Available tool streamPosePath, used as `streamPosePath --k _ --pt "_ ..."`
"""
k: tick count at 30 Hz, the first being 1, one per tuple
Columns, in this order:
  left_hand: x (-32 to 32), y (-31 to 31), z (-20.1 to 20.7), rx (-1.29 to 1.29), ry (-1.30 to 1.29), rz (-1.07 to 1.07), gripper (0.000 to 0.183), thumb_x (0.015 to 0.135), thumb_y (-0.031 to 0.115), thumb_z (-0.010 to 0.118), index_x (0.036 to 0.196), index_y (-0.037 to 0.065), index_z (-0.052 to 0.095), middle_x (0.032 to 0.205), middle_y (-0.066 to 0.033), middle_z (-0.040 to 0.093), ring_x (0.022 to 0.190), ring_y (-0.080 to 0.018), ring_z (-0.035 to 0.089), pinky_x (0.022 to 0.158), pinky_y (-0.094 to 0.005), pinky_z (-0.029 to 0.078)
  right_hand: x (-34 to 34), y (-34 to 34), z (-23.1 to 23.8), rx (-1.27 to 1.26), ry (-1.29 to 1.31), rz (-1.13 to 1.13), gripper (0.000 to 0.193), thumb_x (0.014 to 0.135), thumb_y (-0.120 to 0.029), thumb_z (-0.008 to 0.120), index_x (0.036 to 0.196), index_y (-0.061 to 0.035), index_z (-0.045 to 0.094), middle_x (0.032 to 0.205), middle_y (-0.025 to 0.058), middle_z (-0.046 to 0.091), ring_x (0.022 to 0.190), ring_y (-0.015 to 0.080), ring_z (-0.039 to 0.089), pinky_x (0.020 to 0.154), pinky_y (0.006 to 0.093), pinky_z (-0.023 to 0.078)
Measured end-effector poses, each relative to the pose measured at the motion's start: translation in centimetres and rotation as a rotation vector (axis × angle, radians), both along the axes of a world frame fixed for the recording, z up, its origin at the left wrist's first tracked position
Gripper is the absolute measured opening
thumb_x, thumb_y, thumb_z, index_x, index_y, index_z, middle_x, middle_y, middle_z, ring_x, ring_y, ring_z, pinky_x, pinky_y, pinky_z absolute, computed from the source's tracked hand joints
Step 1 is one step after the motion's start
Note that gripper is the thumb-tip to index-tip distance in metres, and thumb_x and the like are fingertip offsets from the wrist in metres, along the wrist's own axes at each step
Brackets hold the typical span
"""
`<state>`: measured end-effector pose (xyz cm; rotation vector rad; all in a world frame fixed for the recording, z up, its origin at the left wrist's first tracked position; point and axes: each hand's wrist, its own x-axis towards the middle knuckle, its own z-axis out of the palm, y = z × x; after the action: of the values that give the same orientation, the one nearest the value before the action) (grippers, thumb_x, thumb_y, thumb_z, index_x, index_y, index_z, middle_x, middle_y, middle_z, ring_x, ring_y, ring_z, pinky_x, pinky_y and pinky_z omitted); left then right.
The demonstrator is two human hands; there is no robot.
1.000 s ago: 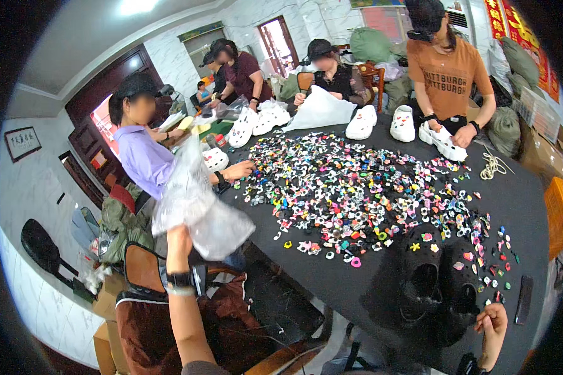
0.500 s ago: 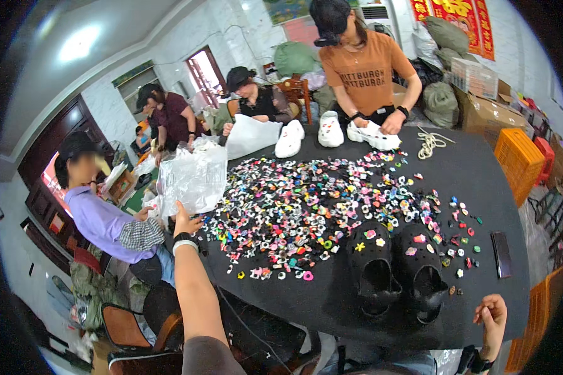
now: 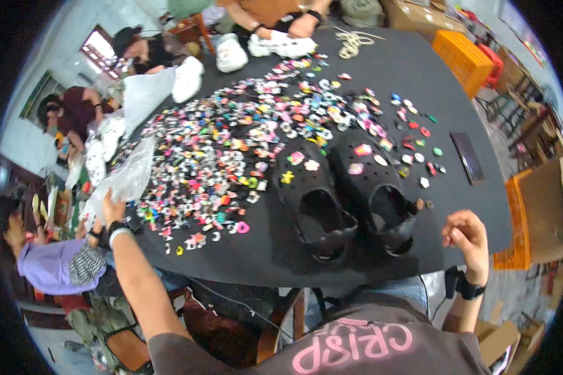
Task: Decorating foam clogs with various charms and small accessories.
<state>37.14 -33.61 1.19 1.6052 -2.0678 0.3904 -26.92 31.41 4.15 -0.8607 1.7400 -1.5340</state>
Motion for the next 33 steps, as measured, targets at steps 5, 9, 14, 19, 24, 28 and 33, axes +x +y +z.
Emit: streamPosePath --k 5,9,14,19,24,28,33 --pt "2.2 0.7 -1.4 0.257 0.665 -0.042 0.052 0.076 -0.004 0.052 0.128 0.002 0.047 0.122 -0.0123 0.052 0.114 -0.0248 0.048 0.099 -0.0345 0.036 -0.4 -1.8 0.2 -0.07 -0.069 0.049 0.022 0.088 0.0 0.058 0.11 -0.001 0.056 0.094 0.0087 0.063 0.082 0.0144 0.061 0.068 0.0262 0.051" --pt "-7.3 7.9 2.1 0.424 1.434 -0.227 0.042 0.088 0.017 0.057 0.127 0.004 0.049 0.121 -0.0074 0.051 0.11 -0.0185 0.047 0.095 -0.035 0.036 -0.9 -3.9 0.0 -0.05 0.058 0.094 0.032 0.083 -0.004 0.065 0.114 -0.0013 0.056 0.107 0.0082 0.059 0.096 0.0158 0.057 0.075 0.0278 0.048" --pt "-24.5 30.3 6.3 0.537 0.701 -0.735 0.056 0.08 0.016 0.066 0.131 0.003 0.045 0.119 -0.007 0.049 0.116 -0.0192 0.044 0.101 -0.0341 0.032 -1.2 -6.2 0.2 0.056 0.535 0.367 0.058 0.07 -0.012 0.077 0.124 -0.0089 0.055 0.131 0.013 0.046 0.119 0.0266 0.047 0.095 0.0364 0.042" --pt "-36.4 41.3 8.3 0.664 0.118 -1.066 0.062 0.074 0.015 0.071 0.129 -0.002 0.047 0.129 -0.0172 0.051 0.121 -0.0337 0.046 0.104 -0.0419 0.033 -0.9 -8.0 -1.3 0.022 0.611 0.413 0.064 0.062 0.007 0.066 0.123 -0.012 0.056 0.128 0.0144 0.046 0.12 0.0325 0.046 0.1 0.0399 0.04" --pt "-43.0 44.6 5.9 0.656 -0.197 -0.972 0.069 0.076 0.037 0.071 0.135 0.01 0.046 0.105 -0.0155 0.055 0.099 -0.032 0.055 0.086 -0.041 0.043 -0.6 -7.2 -2.7 -0.052 0.652 0.298 0.058 0.067 0.003 0.064 0.123 -0.0114 0.055 0.126 0.0143 0.049 0.118 0.0331 0.047 0.099 0.0408 0.04" --pt "-44.4 45.5 4.9 0.675 -0.176 -0.94 0.049 0.074 0.029 0.071 0.121 0.02 0.06 0.086 -0.0084 0.053 0.081 -0.0257 0.057 0.073 -0.0385 0.045 0.4 -7.4 -4.1 -0.158 0.633 0.23 0.055 0.067 0.006 0.056 0.118 -0.0129 0.058 0.126 0.015 0.047 0.116 0.0352 0.045 0.099 0.0428 0.037" --pt "-45.0 45.9 3.2 0.569 -0.133 -0.912 0.035 0.067 0.01 0.067 0.101 0.019 0.068 0.082 -0.0049 0.054 0.076 -0.0232 0.058 0.068 -0.0364 0.046 1.5 -7.7 -5.8 -0.256 0.478 0.143 0.04 0.07 0.005 0.055 0.106 -0.0112 0.061 0.125 0.0153 0.047 0.115 0.0344 0.041 0.098 0.0427 0.034"
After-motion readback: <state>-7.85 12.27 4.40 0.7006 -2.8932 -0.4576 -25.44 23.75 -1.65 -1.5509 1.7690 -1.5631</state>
